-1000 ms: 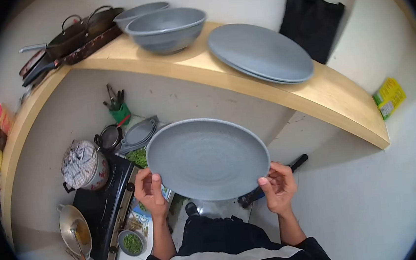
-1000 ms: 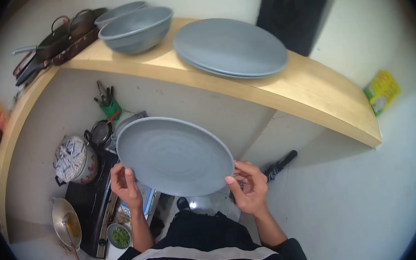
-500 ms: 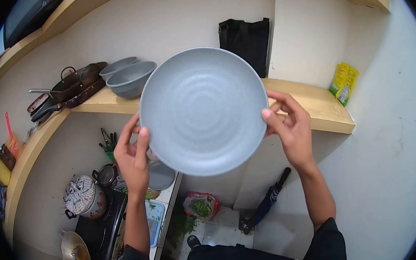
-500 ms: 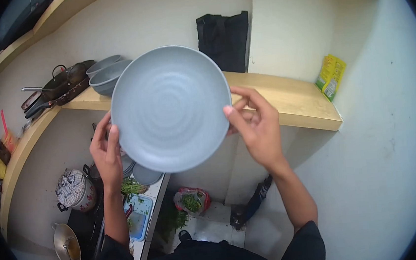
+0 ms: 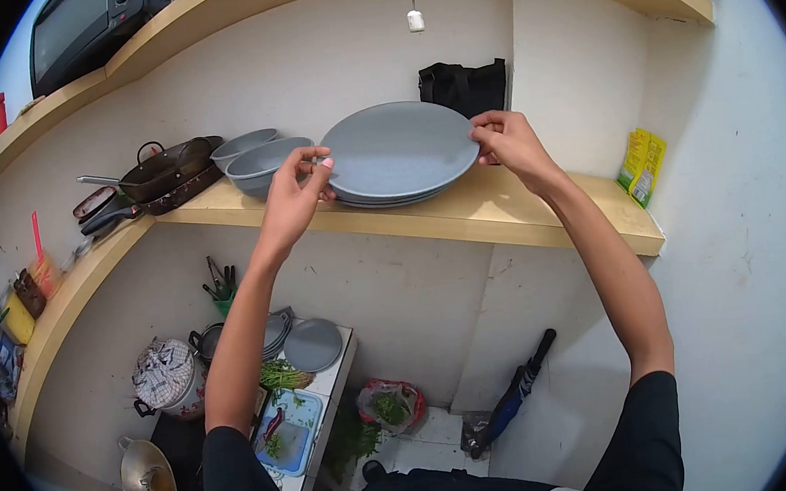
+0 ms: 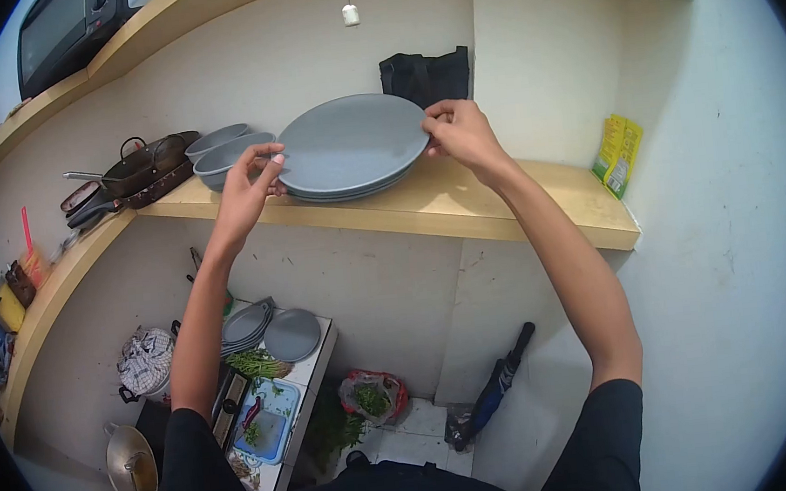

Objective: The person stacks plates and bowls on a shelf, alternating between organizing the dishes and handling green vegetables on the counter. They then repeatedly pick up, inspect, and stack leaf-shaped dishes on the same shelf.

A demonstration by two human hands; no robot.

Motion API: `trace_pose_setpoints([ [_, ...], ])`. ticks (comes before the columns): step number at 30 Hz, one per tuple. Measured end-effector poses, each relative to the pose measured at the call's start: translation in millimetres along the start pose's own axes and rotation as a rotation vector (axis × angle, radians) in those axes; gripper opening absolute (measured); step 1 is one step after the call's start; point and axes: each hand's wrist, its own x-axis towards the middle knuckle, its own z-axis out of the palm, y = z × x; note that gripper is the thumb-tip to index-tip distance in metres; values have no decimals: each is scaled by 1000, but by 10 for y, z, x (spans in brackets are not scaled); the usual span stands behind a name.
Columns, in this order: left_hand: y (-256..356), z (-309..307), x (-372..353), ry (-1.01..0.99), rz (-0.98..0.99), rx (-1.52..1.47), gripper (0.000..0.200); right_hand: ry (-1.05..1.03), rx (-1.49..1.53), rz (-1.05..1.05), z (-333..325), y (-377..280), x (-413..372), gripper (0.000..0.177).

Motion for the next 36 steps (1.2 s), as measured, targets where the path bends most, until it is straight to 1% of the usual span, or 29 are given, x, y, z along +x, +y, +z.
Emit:
trace_pose_setpoints([
  [1, -25, 1, 15, -3, -4, -3, 33, -13, -102, 23, -3, 11, 59, 29],
  [2, -44, -1, 32, -6, -11, 59, 34, -15, -158, 10, 0, 70, 144, 29],
  [3, -58, -7, 50, -6, -17, 122, 34, -15, -159, 12, 5, 85, 183, 29],
  [4, -65, -15, 61, -6, -19, 121, 34, -37, -209, 19, 10, 103, 219, 27],
  [6, -81, -41, 53, -19, -57, 246, 33, -67, -257, 31, 39, 173, 284, 25],
  [7, -90, -48, 52, -15, -64, 247, 33, -95, -333, 33, 46, 212, 319, 26],
  [8, -93, -47, 55, -3, -51, 316, 32, -123, -408, 33, 51, 245, 360, 27],
  [9, -97, -48, 55, 9, -39, 386, 32, -131, -407, 34, 65, 261, 389, 27],
  [11, -100, -48, 51, 6, -38, 397, 30, -146, -518, 27, 100, 307, 438, 29],
  [13, -106, -78, 34, -4, -35, 412, 29, -152, -548, 32, 149, 315, 438, 29],
  [15, -114, -101, 35, -27, 29, 515, 29, -152, -583, 35, 169, 298, 439, 30],
  [17, -222, -130, 62, -37, 51, 501, 29, -127, -699, -26, 189, 274, 436, 30],
  [19, -271, -142, 74, -46, 68, 488, 29, -128, -708, -23, 189, 295, 460, 30],
  [21, -285, -131, 78, -33, 126, 519, 29, -131, -716, -22, 206, 310, 468, 31],
  [22, -285, -122, 72, -30, 122, 519, 29, -136, -729, -33, 213, 313, 463, 31],
  [24, -281, -106, 53, -12, 46, 483, 31, -148, -742, -43, 229, 289, 439, 32],
  [27, -262, -84, -14, 14, 57, 492, 29, -179, -770, -20, 246, 248, 366, 33],
  [28, -238, -50, -70, 14, 50, 491, 29, -129, -807, -65, 251, 266, 337, 34],
  [29, -193, 5, -145, 80, 56, 378, 29, -77, -843, -113, 247, 273, 299, 36],
  [30, -173, 48, -229, 146, 62, 265, 29, -81, -844, -112, 249, 216, 198, 36],
  [32, -268, 90, -453, 193, 76, 269, 28, 126, -745, -273, 274, 40, -134, 37],
  [34, -451, 132, -741, 258, 110, 263, 27, 265, -517, -478, 317, 67, -488, 31],
  [35, -600, 164, -913, 277, 125, 252, 26, 321, -476, -534, 372, 102, -713, 26],
  [36, -769, 191, -1090, 262, 85, 215, 25, 374, -433, -585, 438, 170, -964, 20],
])
